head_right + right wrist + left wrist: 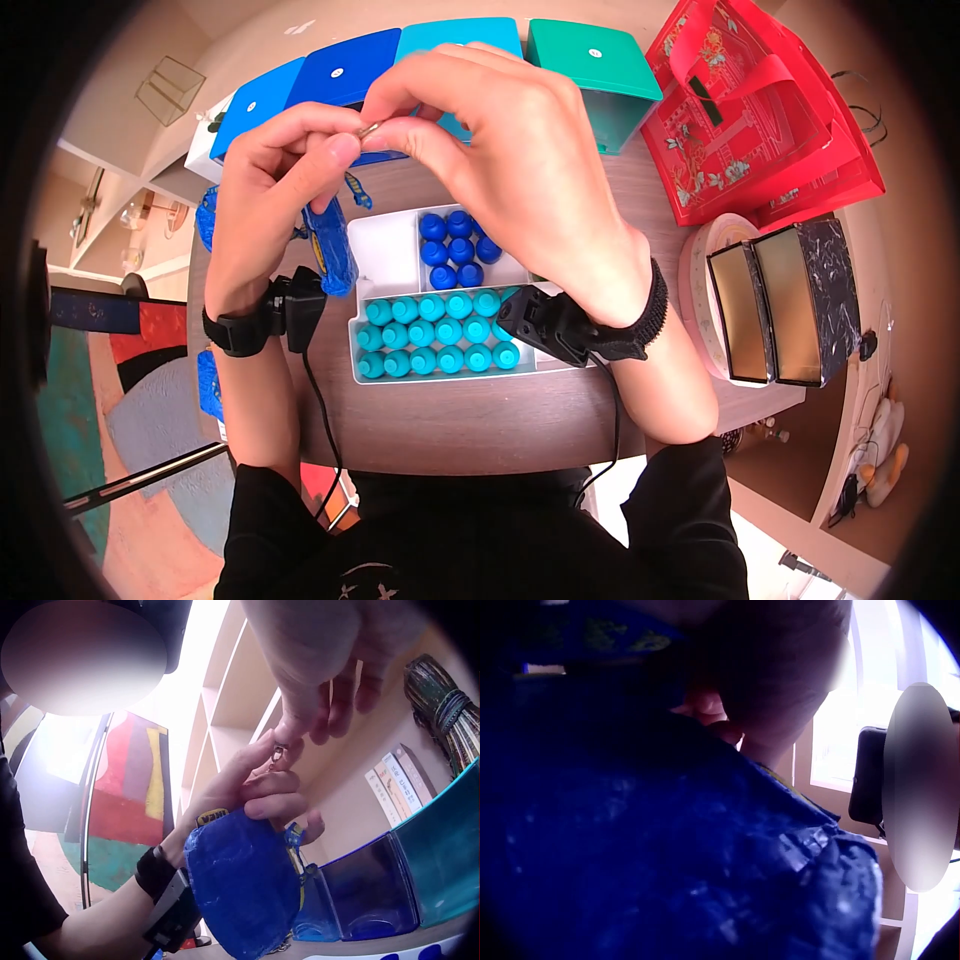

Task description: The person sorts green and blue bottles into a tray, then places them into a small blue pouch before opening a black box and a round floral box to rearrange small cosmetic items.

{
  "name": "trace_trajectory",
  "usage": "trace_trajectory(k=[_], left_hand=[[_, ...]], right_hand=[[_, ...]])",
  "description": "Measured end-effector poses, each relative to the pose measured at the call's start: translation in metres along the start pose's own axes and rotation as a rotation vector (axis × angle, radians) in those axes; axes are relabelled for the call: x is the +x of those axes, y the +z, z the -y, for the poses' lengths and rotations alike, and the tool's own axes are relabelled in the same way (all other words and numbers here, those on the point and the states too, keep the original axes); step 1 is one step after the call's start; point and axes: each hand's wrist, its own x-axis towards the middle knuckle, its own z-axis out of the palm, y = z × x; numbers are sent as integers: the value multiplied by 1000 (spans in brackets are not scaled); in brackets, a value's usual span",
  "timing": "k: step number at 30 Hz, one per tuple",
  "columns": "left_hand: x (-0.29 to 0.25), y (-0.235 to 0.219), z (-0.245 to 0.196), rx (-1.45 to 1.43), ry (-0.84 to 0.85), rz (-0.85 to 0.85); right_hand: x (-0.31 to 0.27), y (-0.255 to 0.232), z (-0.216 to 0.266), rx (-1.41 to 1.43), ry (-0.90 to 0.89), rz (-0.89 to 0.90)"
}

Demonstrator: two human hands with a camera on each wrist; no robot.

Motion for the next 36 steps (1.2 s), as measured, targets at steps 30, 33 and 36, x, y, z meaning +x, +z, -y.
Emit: trace_trajectory(k=[30, 33, 36], left_hand=[[-1, 6, 0, -141, -83, 187], [0, 9, 1, -253, -86, 201], [-1, 11, 5, -273, -64, 206]], right_hand=[[1, 1, 1, 19, -107, 52], [1, 1, 1, 3, -120, 48], [1, 2, 0, -19, -144, 45]])
